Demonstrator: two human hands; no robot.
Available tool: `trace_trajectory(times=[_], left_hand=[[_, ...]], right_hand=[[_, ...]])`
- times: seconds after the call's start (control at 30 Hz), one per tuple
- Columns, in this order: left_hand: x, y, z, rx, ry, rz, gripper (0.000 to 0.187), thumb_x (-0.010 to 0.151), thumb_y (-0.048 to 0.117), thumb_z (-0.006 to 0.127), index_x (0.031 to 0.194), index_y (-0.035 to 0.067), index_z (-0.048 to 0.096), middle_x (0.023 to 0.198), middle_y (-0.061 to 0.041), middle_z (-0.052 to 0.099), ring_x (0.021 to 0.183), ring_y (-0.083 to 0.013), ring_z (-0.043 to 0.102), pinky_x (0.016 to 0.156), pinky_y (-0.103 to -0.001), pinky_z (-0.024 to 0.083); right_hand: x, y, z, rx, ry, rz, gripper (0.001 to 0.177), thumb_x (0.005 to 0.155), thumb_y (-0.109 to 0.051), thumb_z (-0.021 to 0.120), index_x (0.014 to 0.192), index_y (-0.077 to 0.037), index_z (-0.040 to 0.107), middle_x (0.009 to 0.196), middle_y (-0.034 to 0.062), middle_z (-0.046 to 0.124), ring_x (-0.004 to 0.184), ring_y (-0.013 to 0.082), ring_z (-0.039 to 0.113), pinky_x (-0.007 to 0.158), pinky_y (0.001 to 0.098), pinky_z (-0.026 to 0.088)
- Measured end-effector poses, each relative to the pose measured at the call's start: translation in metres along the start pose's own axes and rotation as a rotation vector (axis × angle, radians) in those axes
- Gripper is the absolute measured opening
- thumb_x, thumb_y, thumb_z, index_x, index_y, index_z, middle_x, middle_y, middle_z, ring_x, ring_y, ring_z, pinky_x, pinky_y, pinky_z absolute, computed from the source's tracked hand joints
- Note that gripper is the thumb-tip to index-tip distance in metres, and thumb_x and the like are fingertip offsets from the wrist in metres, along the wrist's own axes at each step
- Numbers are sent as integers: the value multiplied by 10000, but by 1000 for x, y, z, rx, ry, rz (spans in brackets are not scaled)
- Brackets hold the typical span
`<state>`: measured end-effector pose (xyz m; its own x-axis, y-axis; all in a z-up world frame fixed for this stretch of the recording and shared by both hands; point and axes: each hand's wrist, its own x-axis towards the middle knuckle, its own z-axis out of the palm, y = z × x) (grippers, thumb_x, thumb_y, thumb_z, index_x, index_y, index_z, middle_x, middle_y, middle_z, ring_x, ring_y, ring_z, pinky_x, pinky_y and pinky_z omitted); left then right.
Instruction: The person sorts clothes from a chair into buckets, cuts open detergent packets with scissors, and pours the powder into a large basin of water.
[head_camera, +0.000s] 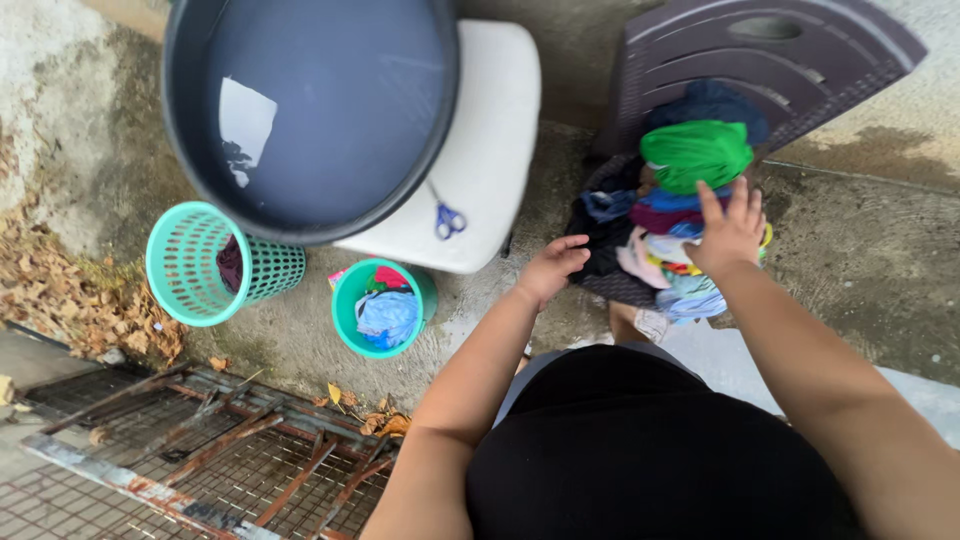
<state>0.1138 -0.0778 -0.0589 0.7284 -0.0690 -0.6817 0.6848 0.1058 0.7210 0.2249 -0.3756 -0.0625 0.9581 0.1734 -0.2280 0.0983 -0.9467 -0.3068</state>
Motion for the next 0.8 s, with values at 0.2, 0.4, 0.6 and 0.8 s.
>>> trace_trajectory(times=[0.2, 0.4, 0.6, 0.8], left_hand=[[64, 1, 55, -104, -36, 208, 490, 945, 168, 708, 1407, 52, 596, 1192, -62, 668, 1148, -148, 604, 1035, -274, 450], [68, 14, 56, -113, 24, 207, 496, 962, 191, 712, 1416, 36, 587, 1180, -66, 661, 1155, -160, 597, 1058, -294, 441], [69, 11, 64, -49, 45, 100, 547, 955, 244, 702, 1442, 43, 553, 1228, -98, 685, 1184, -191, 617, 1049, -330, 452], [62, 41, 85, 2, -5, 72, 631, 951, 342, 693, 1494, 71, 521, 1325, -122, 662, 1259, -230, 594, 1054, -414, 443]], right_hand=[[62, -14, -49, -416, -343, -226, 1077, 610, -489, 937, 1551, -452, 415, 1724, 142, -114, 1525, 506, -108, 1195, 681, 109], [91, 0, -35, -363, -368, -285, 665, 697, -513, 890, 1303, -354, 666, 1721, 130, 169, 1563, 513, 90, 1186, 589, 326], [122, 17, -35, -122, -250, -182, 1070, 781, -630, 819, 1657, -207, 374, 1446, 273, 408, 1361, 475, 385, 1061, 622, 424], [149, 45, -14, -48, 49, -255, 416, 755, -339, 864, 1050, -114, 675, 1232, 217, 574, 1160, 455, 539, 889, 531, 529]])
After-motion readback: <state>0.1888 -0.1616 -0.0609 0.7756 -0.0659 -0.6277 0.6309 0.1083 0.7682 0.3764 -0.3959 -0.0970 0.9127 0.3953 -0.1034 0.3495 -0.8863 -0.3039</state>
